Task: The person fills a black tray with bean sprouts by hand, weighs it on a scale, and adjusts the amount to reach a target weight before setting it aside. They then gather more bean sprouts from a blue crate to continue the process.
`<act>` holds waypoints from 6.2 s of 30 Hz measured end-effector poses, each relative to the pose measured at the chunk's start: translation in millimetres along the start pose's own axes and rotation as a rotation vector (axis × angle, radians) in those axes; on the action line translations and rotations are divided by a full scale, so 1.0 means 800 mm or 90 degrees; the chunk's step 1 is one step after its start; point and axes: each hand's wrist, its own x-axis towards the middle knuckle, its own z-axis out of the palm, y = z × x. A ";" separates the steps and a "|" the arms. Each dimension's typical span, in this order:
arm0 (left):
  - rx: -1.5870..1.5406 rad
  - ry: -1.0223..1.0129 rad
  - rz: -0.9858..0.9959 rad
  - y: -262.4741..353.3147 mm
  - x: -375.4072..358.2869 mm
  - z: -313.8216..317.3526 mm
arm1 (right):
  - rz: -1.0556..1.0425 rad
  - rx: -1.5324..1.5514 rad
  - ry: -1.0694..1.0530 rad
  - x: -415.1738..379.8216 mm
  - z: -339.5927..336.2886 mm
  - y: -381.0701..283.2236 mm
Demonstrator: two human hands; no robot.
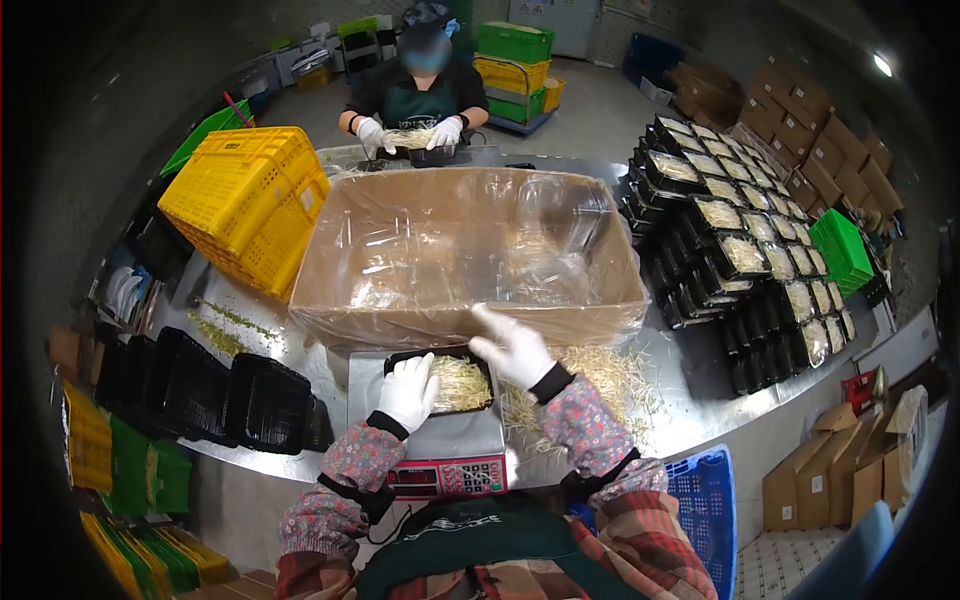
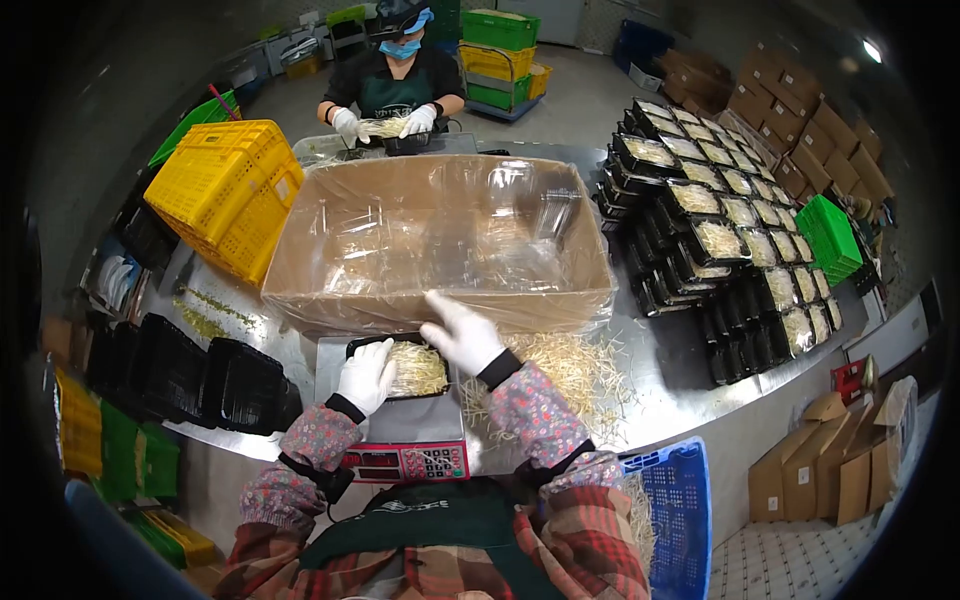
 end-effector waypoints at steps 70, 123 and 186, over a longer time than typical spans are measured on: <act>-0.641 0.405 -0.361 -0.078 -0.051 -0.029 | 0.307 -0.149 0.239 -0.123 -0.094 0.168; -0.915 0.689 -0.382 -0.058 -0.136 -0.107 | 0.050 -0.091 -0.137 -0.012 -0.040 0.022; -0.036 0.274 -0.251 -0.069 -0.014 0.005 | 0.143 -0.188 -0.005 -0.016 0.077 0.043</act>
